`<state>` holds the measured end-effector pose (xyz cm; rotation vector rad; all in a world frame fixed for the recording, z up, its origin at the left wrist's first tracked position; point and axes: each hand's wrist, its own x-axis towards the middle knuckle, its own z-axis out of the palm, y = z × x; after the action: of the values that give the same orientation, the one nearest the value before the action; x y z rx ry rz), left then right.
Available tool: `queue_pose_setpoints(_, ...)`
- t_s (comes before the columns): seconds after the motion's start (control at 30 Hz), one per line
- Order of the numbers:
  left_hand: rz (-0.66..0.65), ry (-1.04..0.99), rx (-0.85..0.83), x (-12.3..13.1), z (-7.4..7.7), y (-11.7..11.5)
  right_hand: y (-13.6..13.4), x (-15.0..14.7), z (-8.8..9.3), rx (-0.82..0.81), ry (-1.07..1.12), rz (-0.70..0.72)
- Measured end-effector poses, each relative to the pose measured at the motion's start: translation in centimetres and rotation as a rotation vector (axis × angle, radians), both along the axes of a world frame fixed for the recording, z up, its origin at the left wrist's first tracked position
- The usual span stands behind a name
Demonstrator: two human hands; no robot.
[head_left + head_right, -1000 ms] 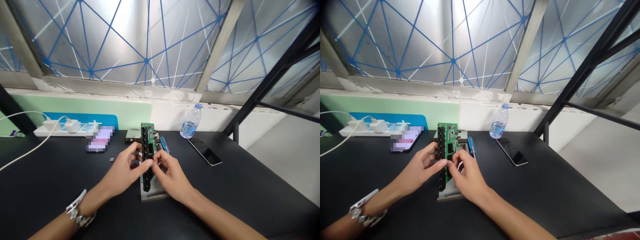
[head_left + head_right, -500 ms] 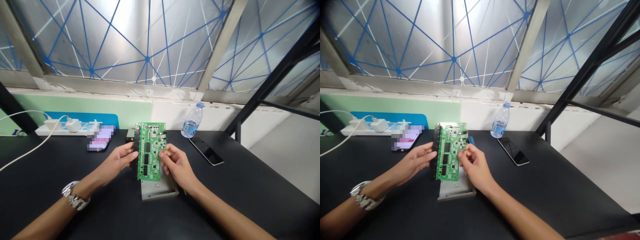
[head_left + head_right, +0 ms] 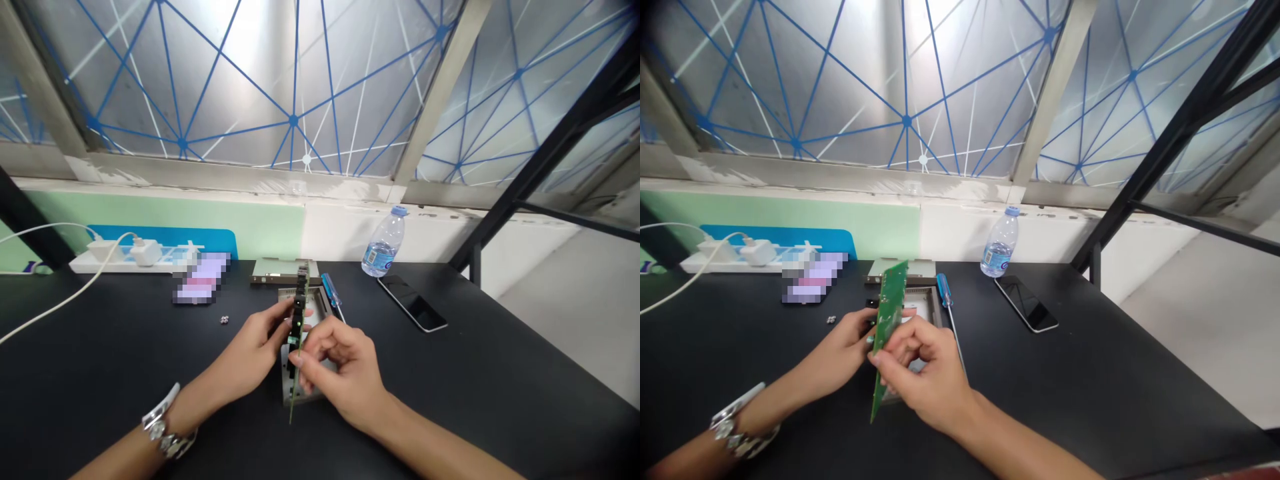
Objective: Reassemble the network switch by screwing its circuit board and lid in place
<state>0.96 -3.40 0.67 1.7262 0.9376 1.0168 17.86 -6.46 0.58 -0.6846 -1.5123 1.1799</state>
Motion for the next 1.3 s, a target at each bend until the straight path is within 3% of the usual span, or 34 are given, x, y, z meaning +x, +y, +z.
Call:
queue_pose_setpoints(0.23, -0.006, -0.090, -0.074, -0.3, -0.3, 0.7, 0.4, 0.3, 0.5, 0.017, -0.042, -0.064)
queue_pose_setpoints(0.47, 0.058, -0.196, -0.209, -2.8, 1.0, 2.0, 2.0, 2.2, 1.8, -0.048, -0.137, -0.255)
queue_pose_setpoints(0.6, 0.097, -0.159, -0.093, -3.3, 1.2, 2.2, 2.9, 2.7, 2.0, -0.227, -0.066, -0.179)
queue_pose_setpoints(0.7, 0.082, -0.130, -0.034, -3.3, 1.2, 2.1, 3.3, 2.5, 1.7, -0.273, 0.031, -0.140)
queue_pose_setpoints(1.07, -0.102, -0.171, -0.234, -4.5, 2.1, 2.4, 3.6, 3.2, 1.7, -0.293, 0.229, -0.046)
queue_pose_setpoints(1.3, -0.119, -0.118, -0.276, -5.1, 1.7, 2.9, 3.5, 3.2, 1.0, -0.216, 0.049, -0.127)
